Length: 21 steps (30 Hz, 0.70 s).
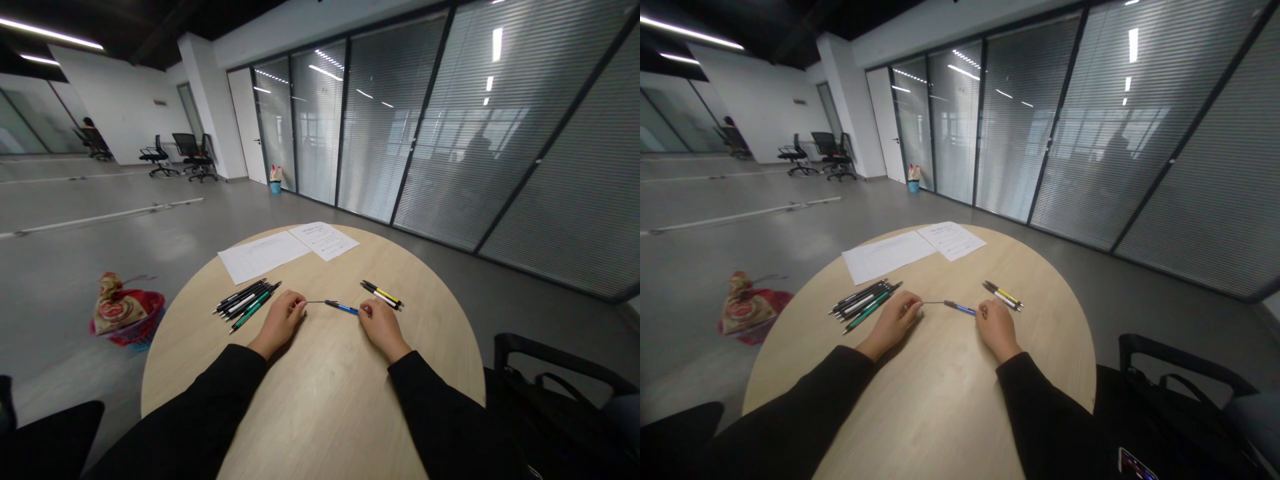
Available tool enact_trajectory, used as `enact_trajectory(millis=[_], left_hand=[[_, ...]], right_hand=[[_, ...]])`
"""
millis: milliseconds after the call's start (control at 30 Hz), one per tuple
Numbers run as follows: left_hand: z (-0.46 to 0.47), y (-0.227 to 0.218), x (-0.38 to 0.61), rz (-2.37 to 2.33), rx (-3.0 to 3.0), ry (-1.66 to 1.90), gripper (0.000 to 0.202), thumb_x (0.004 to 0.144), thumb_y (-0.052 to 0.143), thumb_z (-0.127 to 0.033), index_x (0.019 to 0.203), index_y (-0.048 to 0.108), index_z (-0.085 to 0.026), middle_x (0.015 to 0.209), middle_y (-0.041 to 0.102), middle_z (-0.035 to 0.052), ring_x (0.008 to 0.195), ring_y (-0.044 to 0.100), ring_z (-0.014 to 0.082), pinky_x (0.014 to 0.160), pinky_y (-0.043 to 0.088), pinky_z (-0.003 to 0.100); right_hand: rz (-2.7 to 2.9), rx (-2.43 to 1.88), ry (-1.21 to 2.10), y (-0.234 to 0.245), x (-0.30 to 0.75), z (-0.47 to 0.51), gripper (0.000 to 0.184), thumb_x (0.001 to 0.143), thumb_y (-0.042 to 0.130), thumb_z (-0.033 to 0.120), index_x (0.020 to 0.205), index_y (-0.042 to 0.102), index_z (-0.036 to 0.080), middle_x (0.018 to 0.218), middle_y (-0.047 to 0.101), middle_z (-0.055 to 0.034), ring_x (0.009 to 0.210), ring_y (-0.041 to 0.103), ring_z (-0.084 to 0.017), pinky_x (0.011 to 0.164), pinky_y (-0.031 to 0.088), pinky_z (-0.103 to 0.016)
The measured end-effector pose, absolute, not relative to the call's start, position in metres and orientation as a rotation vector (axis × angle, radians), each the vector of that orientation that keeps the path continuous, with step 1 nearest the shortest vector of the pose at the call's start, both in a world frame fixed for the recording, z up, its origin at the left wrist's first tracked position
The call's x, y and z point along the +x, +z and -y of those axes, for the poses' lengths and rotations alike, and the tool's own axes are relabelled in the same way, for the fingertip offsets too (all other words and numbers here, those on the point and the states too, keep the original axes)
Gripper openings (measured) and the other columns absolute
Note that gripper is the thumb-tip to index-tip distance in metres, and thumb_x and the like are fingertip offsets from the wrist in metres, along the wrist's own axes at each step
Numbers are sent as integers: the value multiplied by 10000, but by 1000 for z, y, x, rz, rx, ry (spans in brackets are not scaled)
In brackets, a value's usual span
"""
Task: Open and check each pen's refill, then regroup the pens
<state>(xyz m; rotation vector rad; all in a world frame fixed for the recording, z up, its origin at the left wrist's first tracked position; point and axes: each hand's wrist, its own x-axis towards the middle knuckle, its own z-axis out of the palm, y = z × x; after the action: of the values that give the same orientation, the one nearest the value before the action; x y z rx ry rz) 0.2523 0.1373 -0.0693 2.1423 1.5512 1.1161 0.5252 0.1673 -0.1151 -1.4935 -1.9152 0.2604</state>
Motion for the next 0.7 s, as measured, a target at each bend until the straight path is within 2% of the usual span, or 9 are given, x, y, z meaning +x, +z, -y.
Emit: enact_trajectory(millis=[300, 500, 700], left_hand=[[-136, -68, 254, -1459, 2173, 1073, 234, 935, 499, -344, 847, 647, -186, 906, 621, 73, 867, 583, 210, 805, 475, 338], [-134, -68, 255, -1415, 2168, 1048, 235, 945, 491, -345, 881, 653, -188, 932, 627, 77, 887, 583, 212, 821, 475, 347], [-137, -71, 253, -1467, 2169, 1062, 223, 933, 501, -342, 865, 649, -189, 930, 632, 77, 881, 580, 212, 812, 481, 348]], right_hand=[[1879, -1224, 453, -98, 518, -159, 171, 885, 559, 244, 929, 715, 191, 873, 644, -68, 835, 574, -213, 781, 460, -341], [1913, -1114, 583, -93, 514, -156, 115, 867, 592, 227, 842, 701, 200, 870, 620, -53, 831, 576, -193, 757, 472, -316], [1911, -1140, 552, -98, 515, -158, 104, 848, 595, 184, 802, 688, 195, 858, 617, -46, 819, 571, -187, 755, 459, -310]])
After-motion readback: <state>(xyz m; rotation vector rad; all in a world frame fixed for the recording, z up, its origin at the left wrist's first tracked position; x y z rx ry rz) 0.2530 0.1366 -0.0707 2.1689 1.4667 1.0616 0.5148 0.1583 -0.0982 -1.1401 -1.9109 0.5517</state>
